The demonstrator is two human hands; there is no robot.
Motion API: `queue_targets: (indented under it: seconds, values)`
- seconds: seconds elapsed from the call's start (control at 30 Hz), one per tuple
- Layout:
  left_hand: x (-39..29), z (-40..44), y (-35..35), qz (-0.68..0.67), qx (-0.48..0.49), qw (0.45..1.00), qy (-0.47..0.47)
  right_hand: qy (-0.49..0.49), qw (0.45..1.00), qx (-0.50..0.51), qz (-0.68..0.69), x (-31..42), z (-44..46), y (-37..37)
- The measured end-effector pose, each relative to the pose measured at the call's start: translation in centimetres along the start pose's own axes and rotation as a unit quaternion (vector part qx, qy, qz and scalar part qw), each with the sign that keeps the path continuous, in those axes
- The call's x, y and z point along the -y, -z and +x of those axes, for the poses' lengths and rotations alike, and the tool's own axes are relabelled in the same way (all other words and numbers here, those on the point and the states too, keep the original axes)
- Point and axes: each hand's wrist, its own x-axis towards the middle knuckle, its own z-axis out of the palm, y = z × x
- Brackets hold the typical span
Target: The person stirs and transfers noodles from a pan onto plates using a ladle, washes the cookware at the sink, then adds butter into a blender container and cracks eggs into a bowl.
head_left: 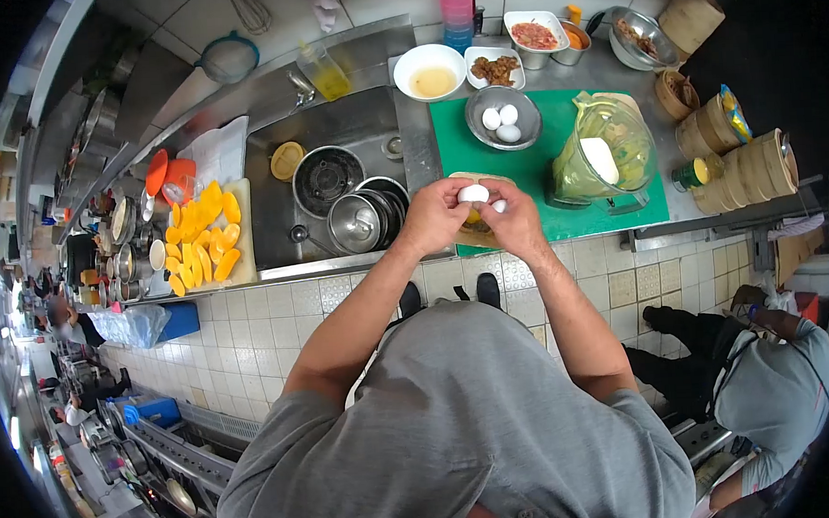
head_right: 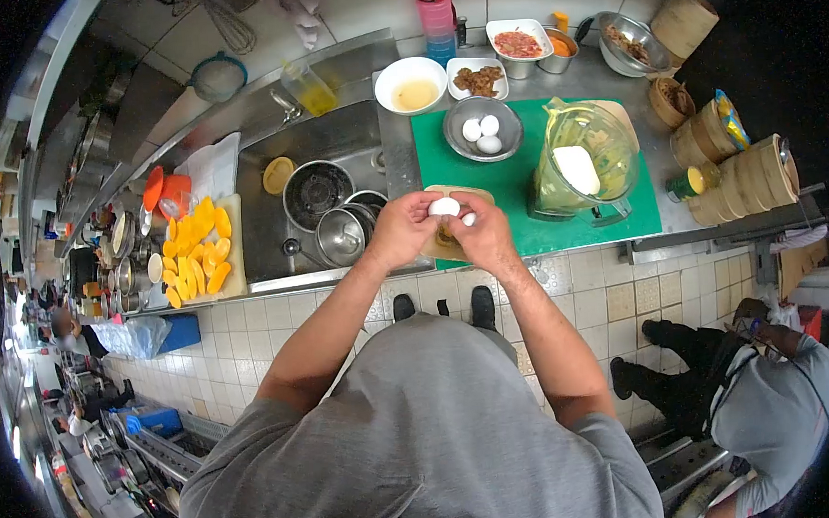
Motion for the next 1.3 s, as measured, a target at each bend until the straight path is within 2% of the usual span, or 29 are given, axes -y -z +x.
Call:
queue_targets:
  seconds: [0.1, 0.23, 0.3, 0.33, 0.37, 0.4, 0.5, 0.53, 0.57, 0.6, 0.63, 0.67, 0.7, 0.73, 0.77, 0.8, 0.83, 0.87, 0.9, 0.97, 1.03, 1.1, 1.13, 1.17, 1.23, 1.27, 1.3]
  values:
    - [-0.7, -0.1, -0.6, 0.041, 0.008, 0.998, 0.041, 0.002, 1.0, -0.012, -0.016, 0.2, -0.3, -0.1]
    - [-1.3, 0.1, -1.2, 0.072, 0.005, 0.997, 0.041, 0.031, 0.995, -0.062, -0.067, 0.1, -0.5, -0.3]
    - [-1.0, 0.1, -1.2, 0.147, 0.012, 0.989, 0.031, 0.044, 0.993, -0.076, -0.078, -0.2, -0.4, -0.2]
    - [-0.8, 0.2, -1.0, 0.147, 0.014, 0.989, 0.032, 0.116, 0.979, -0.105, -0.13, -0.6, -0.2, -0.2]
    - [-0.6, 0.3, -0.8, 0.232, -0.002, 0.972, -0.038, 0.184, 0.957, -0.133, -0.18, -1.0, -0.2, -0.1]
    - [-0.5, 0.3, -0.6, 0.313, -0.016, 0.944, -0.106, 0.18, 0.958, -0.132, -0.18, -0.7, -0.3, 0.2]
    - [-0.9, 1.1, 0.1, 0.285, -0.022, 0.953, -0.106, 0.117, 0.964, -0.086, -0.221, 0.6, 0.0, 1.6]
    - [-1.3, 1.2, 0.5, 0.336, -0.039, 0.929, -0.151, 0.114, 0.973, -0.085, -0.184, 0.5, 0.5, 1.8]
    - [-1.5, 1.5, 0.5, 0.335, -0.036, 0.93, -0.148, 0.11, 0.979, -0.085, -0.146, 0.4, 0.5, 2.0]
    - [-2.0, 2.0, 0.5, 0.214, -0.03, 0.972, -0.096, 0.055, 0.993, -0.062, -0.086, 0.5, 0.7, 2.1]
    - [-2.6, 2.3, 0.4, 0.09, -0.022, 0.995, -0.042, 0.054, 0.993, -0.063, -0.086, 0.6, 0.9, 2.2]
    - [-3.1, 2.2, 0.4, 0.046, -0.005, 0.999, -0.019, -0.006, 1.0, -0.031, -0.001, 0.9, 1.0, 2.4]
    - [-3.3, 2.3, 0.4, 0.047, -0.002, 0.999, -0.021, -0.063, 0.994, -0.001, 0.085, 1.2, 1.2, 2.5]
    - [-3.4, 2.3, 0.4, 0.132, 0.014, 0.99, -0.049, -0.063, 0.994, -0.006, 0.086, 1.3, 1.2, 2.3]
    - [-3.5, 2.4, 0.3, 0.216, 0.032, 0.973, -0.081, -0.035, 0.99, 0.001, 0.138, 1.3, 1.1, 2.0]
    - [-3.7, 2.2, 0.1, 0.217, 0.043, 0.971, -0.087, -0.007, 0.982, 0.003, 0.19, 1.0, 0.8, 2.1]
    - [-3.9, 1.8, -0.1, 0.28, 0.05, 0.951, -0.124, 0.016, 0.99, 0.001, 0.138, -0.1, 0.8, 2.1]
    - [-4.2, 1.8, -0.3, 0.341, 0.057, 0.924, -0.161, 0.003, 0.986, -0.013, 0.164, -1.1, 0.5, 2.0]
    - [-4.3, 2.0, -0.4, 0.343, 0.07, 0.921, -0.171, -0.009, 0.981, -0.026, 0.19, -1.4, -0.2, 2.1]
    - [-3.8, 2.7, -0.6, 0.304, 0.063, 0.942, -0.13, -0.018, 0.983, -0.056, 0.174, -1.0, -2.6, 3.3]
    - [-3.2, 5.0, -0.7, 0.331, 0.057, 0.93, -0.151, -0.049, 0.975, -0.099, 0.193, -2.1, -5.5, 5.2]
    - [-3.0, 8.6, -1.1, 0.363, 0.068, 0.925, -0.091, -0.072, 0.955, -0.174, 0.228, -5.9, -9.2, 6.6]
    - [-2.3, 10.5, -1.5, 0.394, 0.063, 0.91, -0.114, -0.115, 0.944, -0.223, 0.216, -7.6, -11.1, 7.6]
    - [-1.5, 13.0, -2.2, 0.422, 0.061, 0.894, -0.14, -0.159, 0.927, -0.274, 0.2, -9.7, -13.1, 8.9]
    - [0.1, 17.7, -3.5, 0.49, 0.09, 0.839, -0.219, -0.253, 0.875, -0.406, 0.071, -19.6, -17.2, 10.0]
    - [-0.3, 18.9, -4.5, 0.488, 0.109, 0.836, -0.226, -0.318, 0.829, -0.455, 0.067, -23.5, -19.1, 10.8]
    - [-1.0, 20.0, -5.5, 0.502, 0.152, 0.837, -0.155, -0.379, 0.778, -0.497, 0.062, -27.1, -20.7, 11.3]
